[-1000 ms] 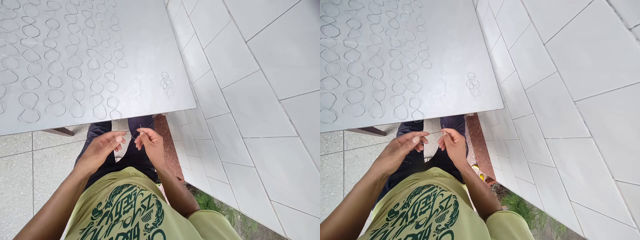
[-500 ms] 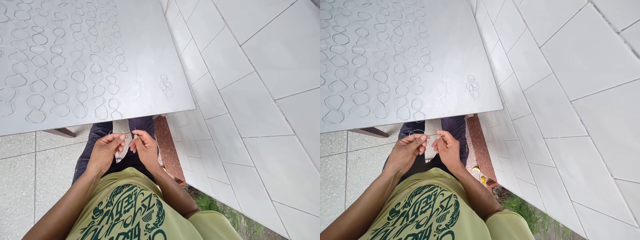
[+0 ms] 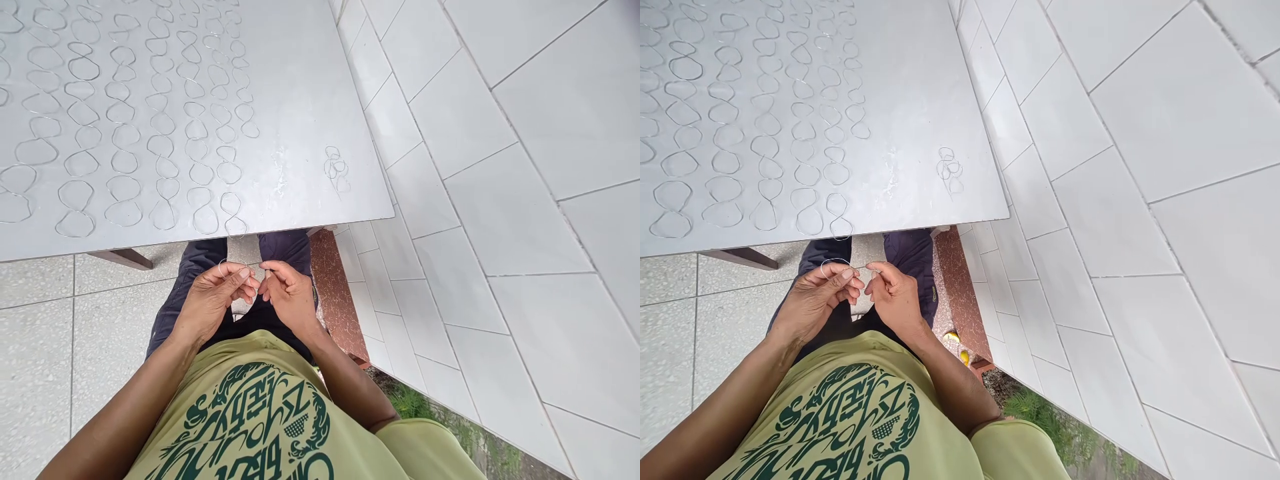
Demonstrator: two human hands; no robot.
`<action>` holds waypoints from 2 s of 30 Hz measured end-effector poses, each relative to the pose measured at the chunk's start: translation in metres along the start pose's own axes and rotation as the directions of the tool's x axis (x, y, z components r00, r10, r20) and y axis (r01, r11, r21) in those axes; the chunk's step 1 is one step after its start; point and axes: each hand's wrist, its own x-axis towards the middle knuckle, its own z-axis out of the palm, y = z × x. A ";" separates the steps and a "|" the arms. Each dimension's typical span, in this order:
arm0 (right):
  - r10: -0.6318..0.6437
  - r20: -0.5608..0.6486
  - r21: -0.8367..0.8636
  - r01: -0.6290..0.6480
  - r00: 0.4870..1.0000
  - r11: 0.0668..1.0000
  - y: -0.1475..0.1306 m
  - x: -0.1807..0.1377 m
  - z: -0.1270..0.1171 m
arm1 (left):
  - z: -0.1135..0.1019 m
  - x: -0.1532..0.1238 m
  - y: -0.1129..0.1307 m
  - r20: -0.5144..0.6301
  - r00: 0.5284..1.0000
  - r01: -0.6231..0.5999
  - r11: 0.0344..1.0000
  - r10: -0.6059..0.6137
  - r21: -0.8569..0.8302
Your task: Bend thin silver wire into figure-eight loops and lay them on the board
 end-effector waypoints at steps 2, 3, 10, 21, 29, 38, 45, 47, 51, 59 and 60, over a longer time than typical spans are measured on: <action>-0.011 0.039 -0.044 0.012 0.999 0.999 0.001 0.000 -0.002 | -0.003 0.001 0.000 0.007 1.000 0.010 1.000 -0.010 0.006; -0.016 0.067 -0.059 0.020 0.998 0.998 0.002 0.000 -0.003 | -0.005 0.001 0.000 0.010 1.000 0.014 1.000 -0.014 0.006; -0.104 0.156 -0.180 0.132 0.982 0.975 0.007 0.000 -0.007 | -0.016 0.002 -0.005 0.044 0.997 0.061 0.998 -0.063 0.034; -0.094 0.266 -0.201 0.150 0.959 0.968 0.007 0.002 -0.019 | -0.023 0.003 -0.007 0.124 0.986 0.101 0.990 -0.112 0.094; 0.150 0.175 0.247 -0.190 0.973 0.950 0.017 -0.001 -0.004 | -0.022 0.005 -0.007 0.060 0.998 0.010 0.996 -0.015 0.084; 0.035 0.073 0.058 -0.039 0.997 0.998 0.023 -0.007 0.002 | -0.025 0.007 -0.013 0.073 0.997 0.031 0.997 -0.036 0.076; -0.173 0.189 -0.148 0.202 0.967 0.968 0.020 -0.001 -0.014 | -0.029 0.005 -0.014 0.147 0.987 0.047 0.989 -0.068 0.142; -0.200 0.241 -0.197 0.250 0.950 0.948 0.019 0.000 -0.019 | -0.031 0.005 -0.015 0.154 0.985 0.056 0.984 -0.082 0.168; -0.238 0.337 -0.236 0.327 0.911 0.915 0.017 0.003 -0.027 | -0.034 0.006 -0.015 0.165 0.980 0.079 0.977 -0.113 0.199; -0.362 0.576 -0.266 0.587 0.733 0.765 0.009 0.016 -0.042 | -0.038 0.009 -0.015 0.253 0.940 0.169 0.957 -0.228 0.235; -0.367 0.596 -0.271 0.609 0.714 0.745 0.008 0.018 -0.043 | -0.039 0.010 -0.015 0.255 0.937 0.178 0.956 -0.238 0.235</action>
